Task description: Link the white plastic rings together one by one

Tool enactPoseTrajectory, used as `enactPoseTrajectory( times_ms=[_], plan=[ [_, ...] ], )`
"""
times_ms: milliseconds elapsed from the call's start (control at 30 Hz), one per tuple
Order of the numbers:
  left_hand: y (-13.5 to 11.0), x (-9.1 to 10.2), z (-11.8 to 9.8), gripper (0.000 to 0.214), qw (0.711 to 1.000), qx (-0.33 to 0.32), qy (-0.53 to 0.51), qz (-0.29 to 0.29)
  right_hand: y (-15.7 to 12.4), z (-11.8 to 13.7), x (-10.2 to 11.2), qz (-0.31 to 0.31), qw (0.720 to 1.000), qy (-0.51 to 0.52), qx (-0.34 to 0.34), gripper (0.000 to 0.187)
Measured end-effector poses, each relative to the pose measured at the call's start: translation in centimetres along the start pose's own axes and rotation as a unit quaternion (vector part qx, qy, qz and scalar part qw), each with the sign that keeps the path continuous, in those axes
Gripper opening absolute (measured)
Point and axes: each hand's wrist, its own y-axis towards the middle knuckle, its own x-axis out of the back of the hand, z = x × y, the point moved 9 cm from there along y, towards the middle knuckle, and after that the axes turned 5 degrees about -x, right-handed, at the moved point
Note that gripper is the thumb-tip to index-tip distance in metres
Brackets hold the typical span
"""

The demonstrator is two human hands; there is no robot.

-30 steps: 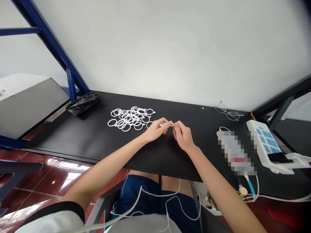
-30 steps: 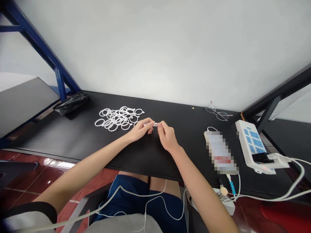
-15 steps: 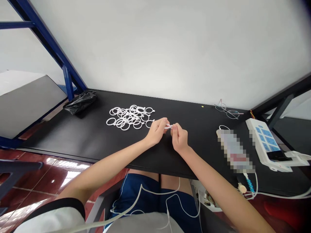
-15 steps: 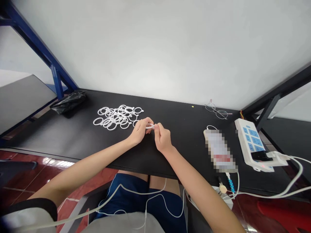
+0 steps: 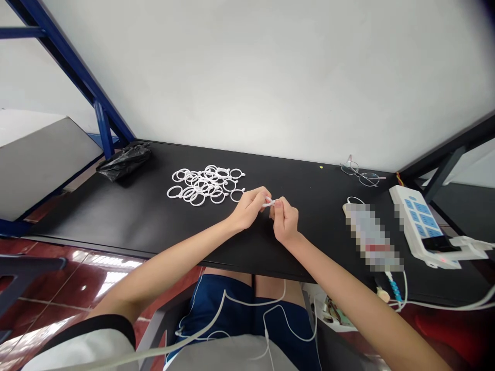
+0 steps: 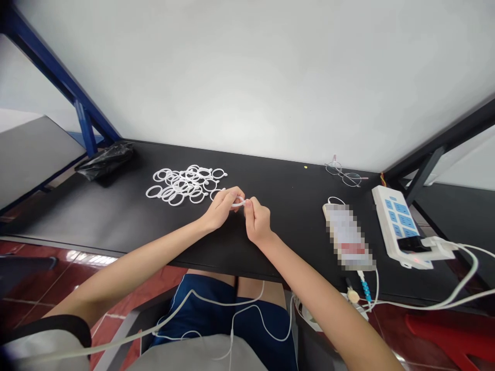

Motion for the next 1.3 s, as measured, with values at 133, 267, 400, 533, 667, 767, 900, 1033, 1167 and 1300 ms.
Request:
enactPoseTrajectory(
  times_ms=[133,267,400,533,667,767,900,1033,1167,1300],
  plan=[
    [0.2,0.1,0.4,0.036,1.0,-0.001,-0.005,0.009,0.2,-0.4,-0.5,0.02,1.0,-0.001,-0.021,0.038],
    [0.9,0.6,0.1,0.045,0.999,-0.021,0.021,0.028,0.5,-0.9,-1.0,0.043,0.998,0.002,-0.048,0.041],
    [1.9,4.5,-1.7,0.044,0.985,-0.058,0.161,-0.004,0.7,-1.4,-0.2,0.017,0.996,0.033,-0.08,0.044],
    [1.4,10.9,-3.3,0.037,0.913,-0.106,0.383,-0.096,0.8,-2.2,0.8,-0.008,0.992,0.058,-0.115,0.043],
    [-0.1,14.8,-1.7,0.039,0.836,-0.118,0.529,-0.086,1.1,-2.6,0.1,0.018,0.99,0.063,-0.127,0.042],
    [-1.2,15.9,-0.3,0.039,0.816,-0.116,0.563,-0.06,1.1,-2.4,-0.5,0.042,0.991,0.053,-0.119,0.042],
    [-2.4,17.0,-0.3,0.041,0.822,-0.106,0.556,-0.061,1.1,-2.3,-0.5,0.054,0.991,0.048,-0.116,0.042],
    [-4.2,20.8,0.8,0.057,0.827,-0.013,0.553,-0.099,1.9,-2.3,-1.1,0.048,0.989,0.044,-0.132,0.036],
    [-5.1,24.2,4.1,0.09,0.833,0.101,0.539,-0.069,4.5,-1.1,-6.0,0.135,0.983,-0.074,-0.099,0.079],
    [-3.5,23.3,4.3,0.102,0.864,0.031,0.503,0.003,7.0,-1.6,-13.0,0.292,0.933,-0.178,-0.111,0.116]
  ],
)
